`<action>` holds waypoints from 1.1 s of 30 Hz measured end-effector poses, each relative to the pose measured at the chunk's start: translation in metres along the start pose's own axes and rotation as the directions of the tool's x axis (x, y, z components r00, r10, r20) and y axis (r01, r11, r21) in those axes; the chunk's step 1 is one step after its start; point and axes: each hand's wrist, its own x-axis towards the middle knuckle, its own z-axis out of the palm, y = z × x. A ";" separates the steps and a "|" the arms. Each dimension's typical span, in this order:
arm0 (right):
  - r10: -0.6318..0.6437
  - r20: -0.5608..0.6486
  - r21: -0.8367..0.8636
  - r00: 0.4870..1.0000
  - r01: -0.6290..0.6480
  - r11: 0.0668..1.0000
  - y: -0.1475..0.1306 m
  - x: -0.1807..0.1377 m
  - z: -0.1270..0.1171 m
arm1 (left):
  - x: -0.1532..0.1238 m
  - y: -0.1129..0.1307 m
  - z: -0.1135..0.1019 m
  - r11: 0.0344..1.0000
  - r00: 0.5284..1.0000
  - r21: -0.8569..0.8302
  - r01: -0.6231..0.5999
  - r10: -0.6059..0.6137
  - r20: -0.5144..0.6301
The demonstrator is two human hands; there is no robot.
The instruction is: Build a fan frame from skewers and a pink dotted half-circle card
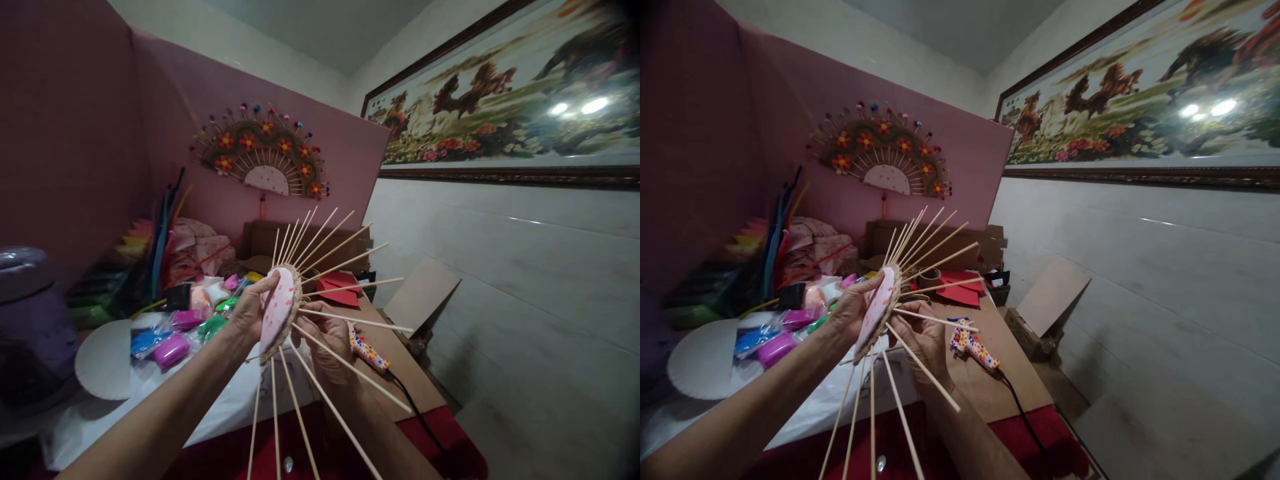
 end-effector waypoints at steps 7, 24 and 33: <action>-0.173 0.025 -0.372 0.985 0.170 0.913 -0.007 0.002 0.016 | 0.005 -0.028 0.006 0.980 0.978 -0.049 -0.192 0.195 0.074; -0.551 0.248 -0.800 0.797 0.489 0.347 -0.034 0.020 0.003 | -0.019 -0.024 0.024 0.988 0.964 -0.122 0.097 -0.063 0.258; -0.541 0.213 -0.803 0.813 0.461 0.377 -0.038 0.019 0.002 | -0.022 -0.027 0.019 0.986 0.953 -0.127 0.106 -0.065 0.296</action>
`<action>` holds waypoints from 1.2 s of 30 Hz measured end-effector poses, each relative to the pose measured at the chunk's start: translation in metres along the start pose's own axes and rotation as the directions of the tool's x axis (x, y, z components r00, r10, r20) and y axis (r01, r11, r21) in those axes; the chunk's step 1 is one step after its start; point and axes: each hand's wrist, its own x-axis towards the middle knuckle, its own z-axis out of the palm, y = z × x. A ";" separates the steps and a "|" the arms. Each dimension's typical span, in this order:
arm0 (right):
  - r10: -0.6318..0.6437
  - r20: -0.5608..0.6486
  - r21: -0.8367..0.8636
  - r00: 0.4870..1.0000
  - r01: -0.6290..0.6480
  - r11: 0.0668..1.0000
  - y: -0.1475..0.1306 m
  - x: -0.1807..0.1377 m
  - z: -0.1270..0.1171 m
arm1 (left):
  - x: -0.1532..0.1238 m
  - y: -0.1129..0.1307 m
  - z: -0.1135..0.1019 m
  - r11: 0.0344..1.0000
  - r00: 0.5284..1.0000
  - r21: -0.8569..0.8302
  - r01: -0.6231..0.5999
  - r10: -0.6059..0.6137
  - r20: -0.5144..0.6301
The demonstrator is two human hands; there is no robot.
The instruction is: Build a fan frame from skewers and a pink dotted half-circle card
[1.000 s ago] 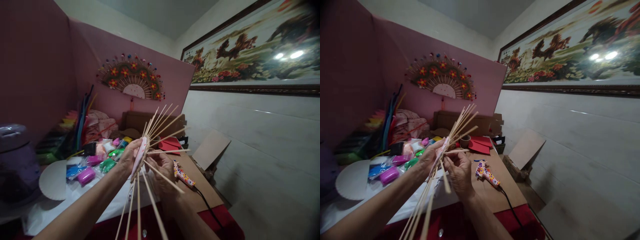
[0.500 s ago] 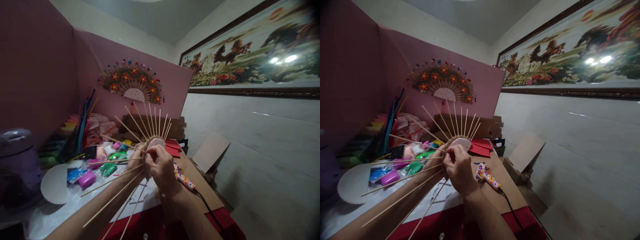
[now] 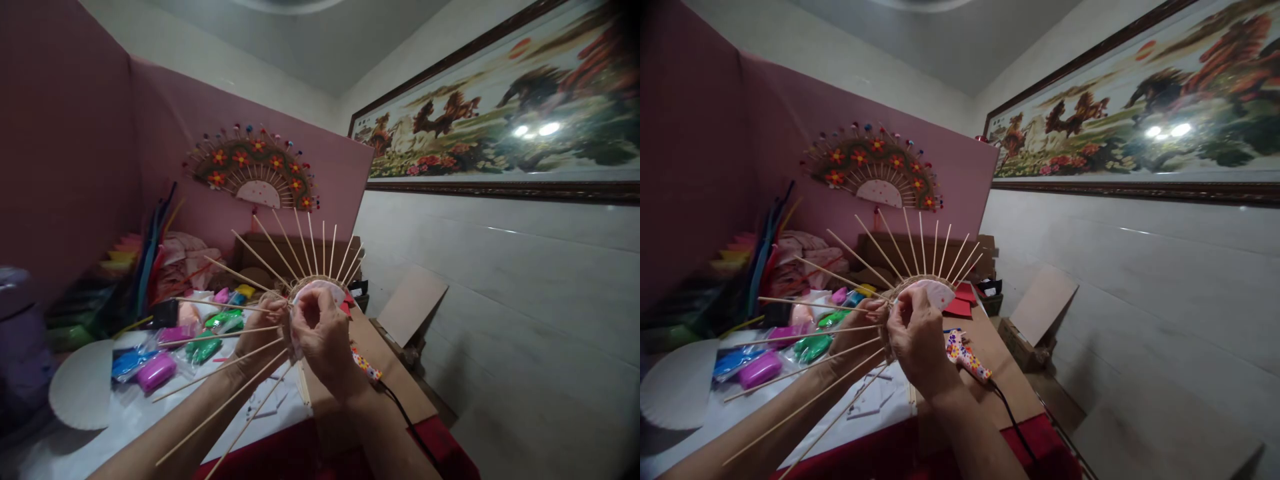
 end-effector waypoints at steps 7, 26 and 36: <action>-0.108 0.042 -0.177 0.993 0.114 0.978 -0.001 -0.010 0.003 | 0.002 -0.001 -0.009 0.999 0.999 0.044 0.025 -0.027 0.033; -0.018 0.040 -0.001 0.999 0.018 1.000 0.003 -0.023 0.003 | 0.002 -0.001 -0.002 0.999 0.999 0.041 0.012 -0.010 -0.045; -0.074 0.064 -0.137 0.995 0.082 0.987 0.005 -0.024 0.008 | 0.005 -0.004 -0.001 0.990 0.991 0.049 -0.135 0.135 0.000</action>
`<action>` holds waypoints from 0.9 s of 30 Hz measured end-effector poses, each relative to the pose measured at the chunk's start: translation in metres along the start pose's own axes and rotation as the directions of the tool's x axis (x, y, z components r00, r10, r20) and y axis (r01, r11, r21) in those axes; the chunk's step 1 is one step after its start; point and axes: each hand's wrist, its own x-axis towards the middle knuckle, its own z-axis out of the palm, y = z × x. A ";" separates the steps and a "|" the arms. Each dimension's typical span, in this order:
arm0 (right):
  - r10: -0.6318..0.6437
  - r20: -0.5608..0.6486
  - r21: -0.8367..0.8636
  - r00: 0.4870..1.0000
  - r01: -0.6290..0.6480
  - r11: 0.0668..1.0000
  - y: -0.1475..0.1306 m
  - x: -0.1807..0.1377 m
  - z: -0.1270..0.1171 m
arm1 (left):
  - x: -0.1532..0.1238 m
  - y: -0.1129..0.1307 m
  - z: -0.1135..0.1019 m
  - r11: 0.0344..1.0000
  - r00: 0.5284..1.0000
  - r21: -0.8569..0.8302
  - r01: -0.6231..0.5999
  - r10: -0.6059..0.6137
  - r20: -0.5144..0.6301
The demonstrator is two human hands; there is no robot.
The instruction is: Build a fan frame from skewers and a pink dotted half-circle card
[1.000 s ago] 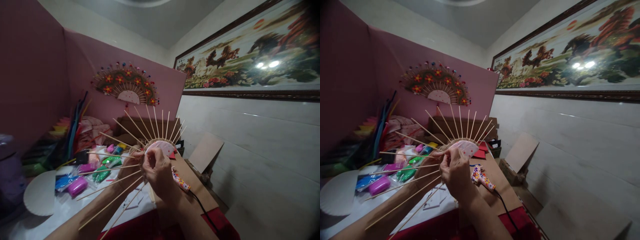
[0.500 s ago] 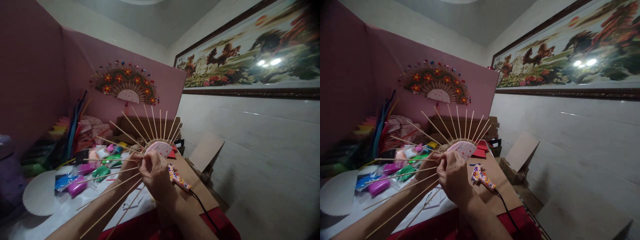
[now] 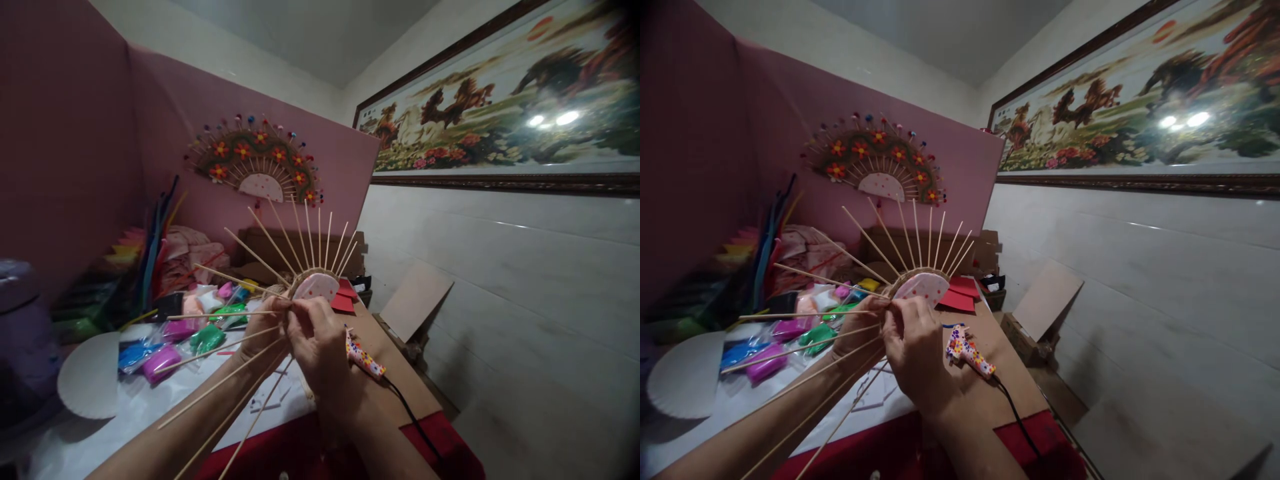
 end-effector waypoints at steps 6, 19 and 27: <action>-0.073 -0.085 -0.108 0.994 0.064 0.992 0.008 0.001 0.007 | -0.001 0.000 0.004 1.000 0.998 -0.022 -0.018 0.019 0.062; -0.015 -0.032 -0.072 0.999 0.012 0.997 0.008 -0.008 0.005 | -0.001 -0.006 0.001 0.990 0.989 0.034 -0.136 0.133 0.068; -0.005 -0.053 -0.069 0.999 0.001 0.998 0.015 -0.001 0.004 | -0.004 -0.006 0.017 1.000 1.000 0.000 -0.013 0.013 -0.023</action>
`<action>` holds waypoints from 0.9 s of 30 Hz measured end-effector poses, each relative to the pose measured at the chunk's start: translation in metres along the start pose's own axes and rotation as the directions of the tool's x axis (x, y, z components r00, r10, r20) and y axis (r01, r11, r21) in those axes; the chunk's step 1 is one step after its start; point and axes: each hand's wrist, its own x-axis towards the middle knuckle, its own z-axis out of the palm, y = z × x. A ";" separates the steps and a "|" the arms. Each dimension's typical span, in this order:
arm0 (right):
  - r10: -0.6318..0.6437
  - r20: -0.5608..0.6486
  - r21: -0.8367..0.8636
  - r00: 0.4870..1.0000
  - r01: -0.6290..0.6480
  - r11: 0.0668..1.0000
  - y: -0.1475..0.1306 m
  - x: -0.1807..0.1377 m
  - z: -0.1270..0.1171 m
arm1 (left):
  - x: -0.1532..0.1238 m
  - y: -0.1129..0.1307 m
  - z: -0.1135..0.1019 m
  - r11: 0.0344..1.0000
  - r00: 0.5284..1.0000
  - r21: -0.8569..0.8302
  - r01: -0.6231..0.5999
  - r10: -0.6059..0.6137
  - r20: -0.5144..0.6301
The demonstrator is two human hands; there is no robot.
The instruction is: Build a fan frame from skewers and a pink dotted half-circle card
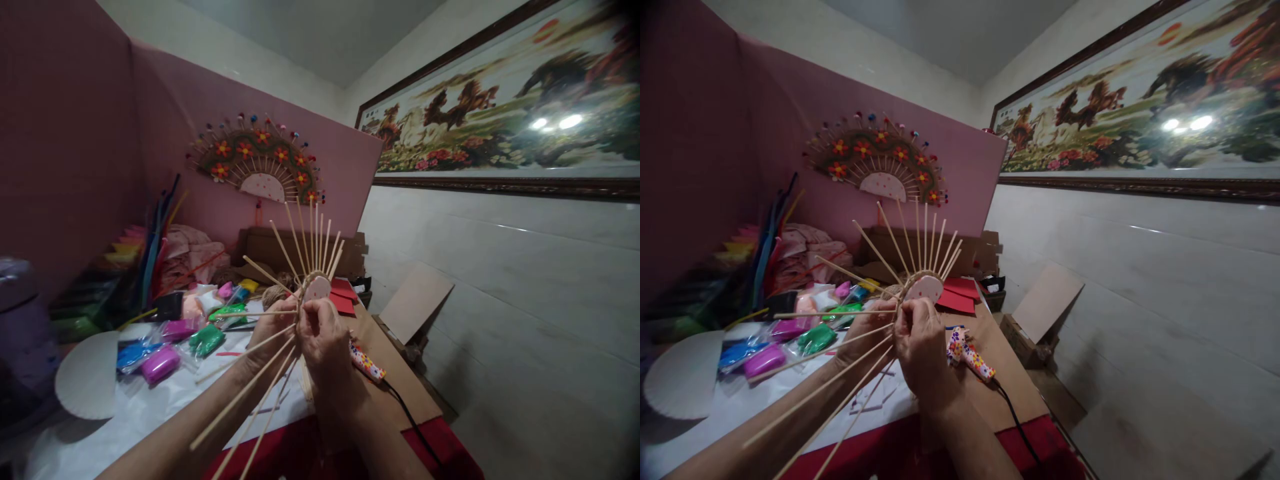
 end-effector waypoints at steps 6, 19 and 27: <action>0.057 0.053 0.039 0.997 -0.059 0.997 0.000 0.002 -0.006 | 0.001 -0.003 -0.005 0.999 0.999 -0.036 0.018 -0.017 0.032; 0.070 0.107 0.059 0.992 -0.076 0.995 -0.004 0.003 -0.017 | 0.004 -0.010 -0.016 0.999 0.997 0.041 -0.003 0.000 0.076; 0.083 0.134 0.131 0.988 -0.100 0.986 -0.006 0.002 -0.021 | 0.005 -0.011 -0.021 0.999 0.994 0.028 -0.030 0.027 0.105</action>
